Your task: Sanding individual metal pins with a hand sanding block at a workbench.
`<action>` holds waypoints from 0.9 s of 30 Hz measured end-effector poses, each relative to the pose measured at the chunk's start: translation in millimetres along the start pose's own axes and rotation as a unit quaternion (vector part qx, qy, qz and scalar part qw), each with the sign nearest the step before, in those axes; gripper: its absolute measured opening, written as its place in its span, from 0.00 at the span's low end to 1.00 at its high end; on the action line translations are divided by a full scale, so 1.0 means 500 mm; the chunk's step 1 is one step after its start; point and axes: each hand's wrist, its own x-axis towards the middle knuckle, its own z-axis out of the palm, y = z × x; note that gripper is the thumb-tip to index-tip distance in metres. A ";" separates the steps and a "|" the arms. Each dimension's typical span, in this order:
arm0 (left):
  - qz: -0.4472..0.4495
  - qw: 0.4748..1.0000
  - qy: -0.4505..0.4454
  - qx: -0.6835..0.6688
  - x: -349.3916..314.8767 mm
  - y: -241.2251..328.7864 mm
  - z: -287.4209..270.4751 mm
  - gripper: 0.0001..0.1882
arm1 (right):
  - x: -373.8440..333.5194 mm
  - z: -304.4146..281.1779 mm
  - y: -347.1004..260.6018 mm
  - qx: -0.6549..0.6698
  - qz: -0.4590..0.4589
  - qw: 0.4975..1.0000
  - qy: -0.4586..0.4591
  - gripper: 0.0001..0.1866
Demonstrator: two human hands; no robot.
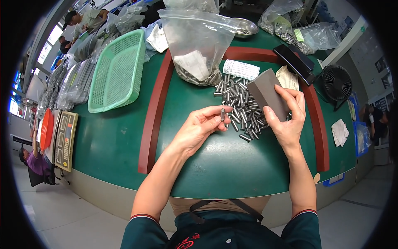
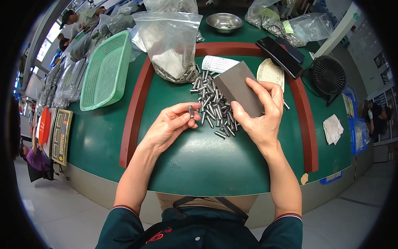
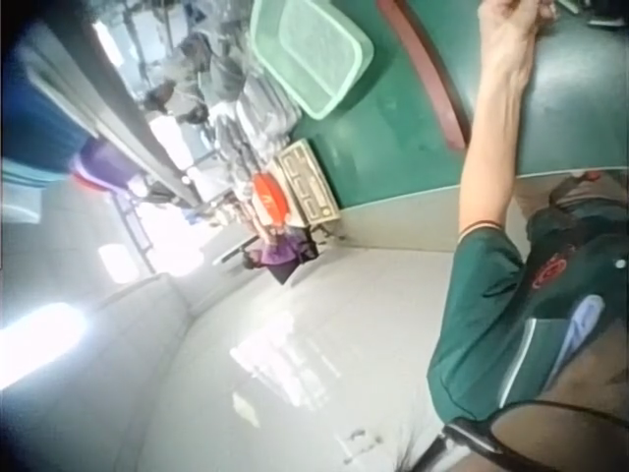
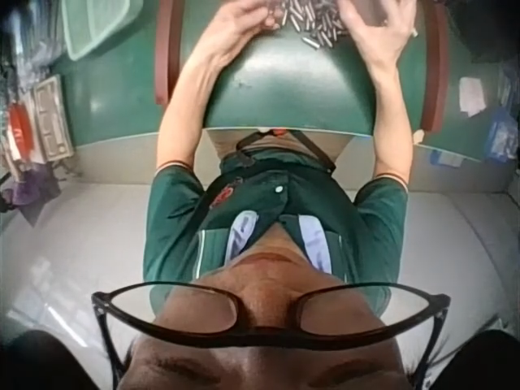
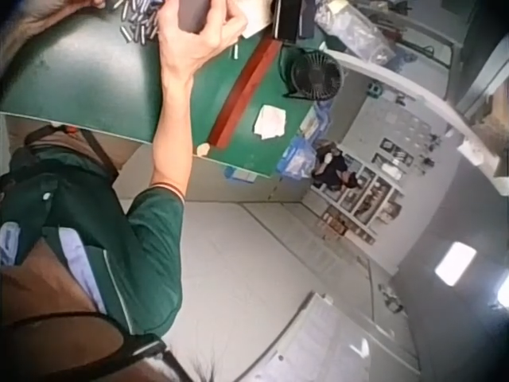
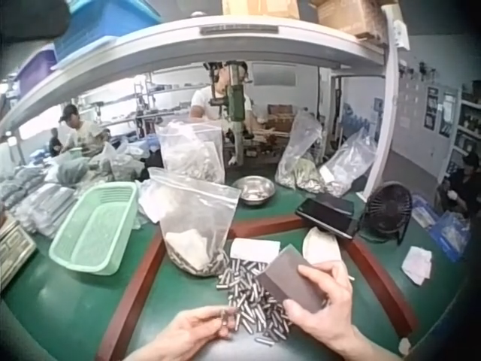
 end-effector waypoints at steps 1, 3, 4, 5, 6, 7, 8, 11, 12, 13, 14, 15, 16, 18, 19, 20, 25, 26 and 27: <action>0.016 1.000 0.013 0.022 0.001 0.001 0.002 0.17 | 0.001 -0.001 0.000 0.000 0.002 1.000 0.001 0.28; 0.023 0.998 0.041 0.045 0.003 0.002 0.010 0.16 | 0.001 -0.002 0.000 -0.001 0.004 1.000 0.003 0.28; 0.030 0.995 0.071 0.067 0.004 0.003 0.012 0.15 | 0.002 -0.003 0.001 -0.001 0.003 1.000 0.005 0.28; 0.031 0.995 0.069 0.068 0.004 0.002 0.012 0.15 | 0.002 -0.003 0.002 -0.002 0.002 1.000 0.006 0.28; 0.035 0.994 0.076 0.069 0.005 0.000 0.011 0.14 | 0.002 -0.004 0.003 -0.003 0.001 1.000 0.008 0.28; 0.040 0.993 0.084 0.070 0.005 -0.002 0.009 0.13 | 0.001 -0.003 0.003 -0.002 0.000 1.000 0.008 0.28; 0.041 0.993 0.082 0.071 0.006 -0.004 0.006 0.13 | 0.001 -0.003 0.003 -0.001 -0.001 1.000 0.008 0.28; 0.058 0.992 0.087 0.072 0.007 -0.007 0.002 0.13 | 0.001 -0.001 0.003 0.002 -0.005 1.000 0.009 0.28; 0.062 0.990 0.092 0.085 0.006 -0.006 0.003 0.13 | 0.001 -0.001 0.004 0.001 -0.005 1.000 0.010 0.28; 0.065 0.988 0.097 0.097 0.005 -0.005 0.004 0.13 | 0.001 -0.001 0.005 -0.004 -0.009 1.000 0.009 0.28; 0.065 0.988 0.097 0.097 0.005 -0.003 0.007 0.13 | 0.001 -0.001 0.006 -0.010 -0.012 1.000 0.008 0.28; 0.066 0.988 0.104 0.097 0.005 -0.002 0.011 0.13 | 0.001 -0.001 0.006 -0.010 -0.012 1.000 0.008 0.28; 0.067 0.987 0.111 0.096 0.004 -0.001 0.014 0.13 | 0.002 -0.002 0.005 -0.009 -0.008 1.000 0.008 0.28; 0.080 0.983 0.118 0.115 0.004 -0.002 0.015 0.13 | 0.002 -0.002 0.004 -0.007 -0.004 1.000 0.007 0.28; 0.094 0.979 0.124 0.134 0.004 -0.003 0.016 0.14 | 0.001 -0.001 0.004 -0.006 -0.003 1.000 0.007 0.28; 0.094 0.979 0.124 0.134 0.004 -0.003 0.017 0.14 | 0.001 -0.001 0.004 -0.005 -0.003 1.000 0.006 0.28; 0.123 0.969 0.129 0.171 0.006 -0.005 0.018 0.15 | 0.001 -0.001 0.003 -0.008 -0.001 1.000 0.003 0.28; 0.123 0.969 0.129 0.172 0.006 -0.005 0.019 0.15 | 0.001 -0.001 0.003 -0.008 -0.001 1.000 0.003 0.28; 0.126 0.970 0.127 0.167 0.006 -0.005 0.019 0.15 | 0.001 -0.001 0.002 -0.008 -0.001 1.000 0.003 0.28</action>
